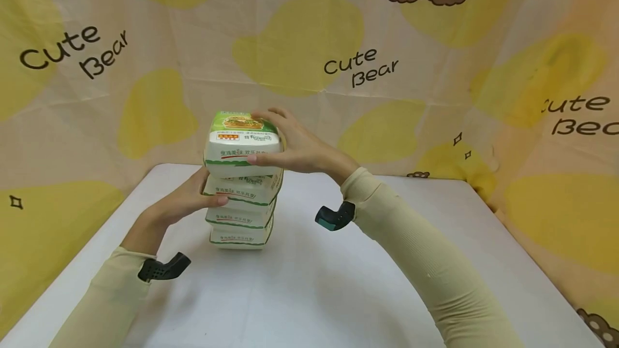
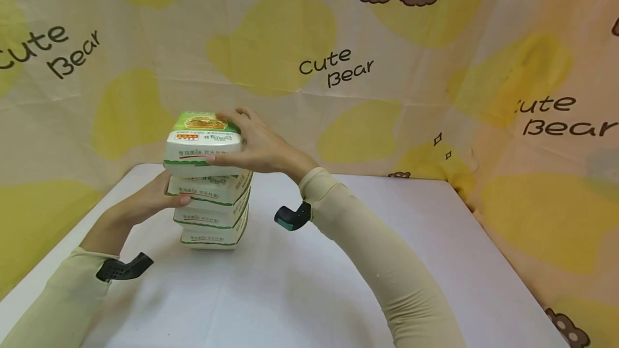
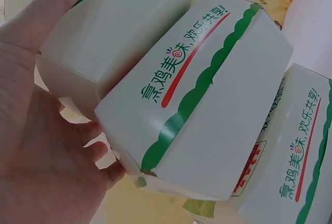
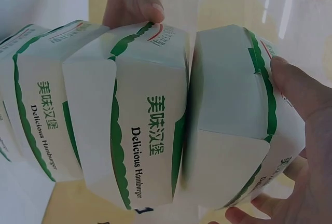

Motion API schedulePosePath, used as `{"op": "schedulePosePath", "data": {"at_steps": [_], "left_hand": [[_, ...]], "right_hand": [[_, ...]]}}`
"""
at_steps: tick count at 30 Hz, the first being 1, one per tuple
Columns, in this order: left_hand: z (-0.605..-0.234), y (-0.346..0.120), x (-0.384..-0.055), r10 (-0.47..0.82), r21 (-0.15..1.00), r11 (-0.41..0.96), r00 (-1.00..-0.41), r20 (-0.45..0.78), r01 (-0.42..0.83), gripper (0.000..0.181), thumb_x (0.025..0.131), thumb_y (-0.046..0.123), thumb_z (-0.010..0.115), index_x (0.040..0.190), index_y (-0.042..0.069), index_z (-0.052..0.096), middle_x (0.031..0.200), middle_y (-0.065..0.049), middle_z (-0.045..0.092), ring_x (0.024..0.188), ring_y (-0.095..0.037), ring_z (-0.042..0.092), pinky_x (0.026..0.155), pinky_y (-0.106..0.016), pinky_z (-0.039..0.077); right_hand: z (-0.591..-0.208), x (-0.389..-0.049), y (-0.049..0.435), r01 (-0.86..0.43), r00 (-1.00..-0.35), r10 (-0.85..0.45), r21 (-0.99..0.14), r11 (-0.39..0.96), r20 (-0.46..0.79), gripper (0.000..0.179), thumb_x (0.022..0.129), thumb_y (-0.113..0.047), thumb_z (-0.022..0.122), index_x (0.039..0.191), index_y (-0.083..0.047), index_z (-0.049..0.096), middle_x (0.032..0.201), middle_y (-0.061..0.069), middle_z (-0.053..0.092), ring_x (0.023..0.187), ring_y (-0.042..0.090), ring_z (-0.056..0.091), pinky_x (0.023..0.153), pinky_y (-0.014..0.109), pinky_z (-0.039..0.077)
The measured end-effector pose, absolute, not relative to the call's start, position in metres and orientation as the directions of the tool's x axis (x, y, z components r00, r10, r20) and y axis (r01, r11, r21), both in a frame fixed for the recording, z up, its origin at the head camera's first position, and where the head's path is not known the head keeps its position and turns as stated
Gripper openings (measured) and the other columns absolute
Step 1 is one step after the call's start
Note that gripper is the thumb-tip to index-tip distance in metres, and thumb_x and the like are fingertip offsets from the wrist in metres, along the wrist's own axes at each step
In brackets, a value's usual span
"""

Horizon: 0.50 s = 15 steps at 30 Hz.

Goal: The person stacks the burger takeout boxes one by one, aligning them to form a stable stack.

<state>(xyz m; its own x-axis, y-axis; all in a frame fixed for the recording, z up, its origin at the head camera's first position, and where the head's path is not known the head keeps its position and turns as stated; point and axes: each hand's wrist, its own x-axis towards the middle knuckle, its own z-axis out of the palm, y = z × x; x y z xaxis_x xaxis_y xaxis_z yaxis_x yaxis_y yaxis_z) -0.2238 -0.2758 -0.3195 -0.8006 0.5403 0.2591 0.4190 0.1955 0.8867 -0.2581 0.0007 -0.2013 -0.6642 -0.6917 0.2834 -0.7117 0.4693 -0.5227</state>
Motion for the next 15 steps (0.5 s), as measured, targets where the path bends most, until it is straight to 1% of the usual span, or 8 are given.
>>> {"op": "schedulePosePath", "data": {"at_steps": [4, 6, 8, 12, 13, 15], "left_hand": [[-0.3192, -0.2767, -0.2244, 0.544, 0.888, 0.192, -0.798, 0.259, 0.419, 0.071, 0.093, 0.010, 0.067, 0.152, 0.022, 0.028, 0.131, 0.011, 0.063, 0.116, -0.011, 0.066, 0.092, -0.034, 0.056], [-0.3192, -0.2772, -0.2249, 0.542, 0.886, 0.201, -0.801, 0.255, 0.418, 0.076, 0.093, 0.010, 0.067, 0.154, 0.023, 0.025, 0.133, 0.011, 0.062, 0.117, -0.011, 0.066, 0.092, -0.037, 0.056], [-0.3190, -0.2774, -0.2255, 0.540, 0.881, 0.212, -0.802, 0.255, 0.423, 0.081, 0.093, 0.010, 0.067, 0.156, 0.025, 0.020, 0.136, 0.009, 0.058, 0.119, -0.011, 0.064, 0.094, -0.042, 0.055], [-0.3190, -0.2775, -0.2265, 0.529, 0.868, 0.236, -0.807, 0.263, 0.438, 0.093, 0.091, 0.011, 0.069, 0.160, 0.031, 0.010, 0.144, 0.006, 0.049, 0.126, -0.009, 0.056, 0.098, -0.054, 0.050], [-0.3191, -0.2774, -0.2267, 0.531, 0.868, 0.234, -0.805, 0.263, 0.438, 0.094, 0.091, 0.011, 0.069, 0.160, 0.032, 0.009, 0.145, 0.005, 0.048, 0.126, -0.009, 0.055, 0.098, -0.055, 0.049], [-0.3191, -0.2770, -0.2269, 0.535, 0.871, 0.229, -0.804, 0.261, 0.435, 0.095, 0.090, 0.010, 0.069, 0.160, 0.032, 0.008, 0.144, 0.006, 0.049, 0.126, -0.009, 0.056, 0.098, -0.052, 0.051]], "right_hand": [[-0.2009, -0.2579, 0.0012, -0.710, -0.666, -0.692, -0.521, 0.473, 0.279, 0.090, 0.083, -0.048, 0.077, 0.158, -0.024, 0.033, 0.161, 0.003, 0.026, 0.134, 0.022, 0.041, 0.106, 0.044, 0.044], [-0.2010, -0.2579, 0.0014, -0.711, -0.665, -0.692, -0.521, 0.473, 0.280, 0.091, 0.083, -0.048, 0.077, 0.158, -0.024, 0.032, 0.161, 0.003, 0.026, 0.134, 0.022, 0.041, 0.107, 0.044, 0.044], [-0.2009, -0.2577, 0.0017, -0.712, -0.663, -0.694, -0.522, 0.470, 0.281, 0.091, 0.083, -0.048, 0.077, 0.158, -0.025, 0.031, 0.161, 0.003, 0.026, 0.134, 0.022, 0.041, 0.107, 0.043, 0.043], [-0.2010, -0.2576, 0.0021, -0.713, -0.659, -0.698, -0.530, 0.459, 0.281, 0.091, 0.084, -0.047, 0.077, 0.158, -0.025, 0.031, 0.161, 0.003, 0.025, 0.133, 0.022, 0.041, 0.105, 0.042, 0.044], [-0.2012, -0.2577, 0.0023, -0.712, -0.659, -0.699, -0.532, 0.459, 0.279, 0.090, 0.084, -0.047, 0.077, 0.158, -0.025, 0.031, 0.161, 0.003, 0.024, 0.133, 0.021, 0.041, 0.105, 0.041, 0.044], [-0.2018, -0.2580, 0.0026, -0.711, -0.660, -0.698, -0.532, 0.460, 0.277, 0.090, 0.084, -0.047, 0.077, 0.158, -0.025, 0.031, 0.161, 0.003, 0.024, 0.133, 0.021, 0.041, 0.104, 0.041, 0.044]]}}
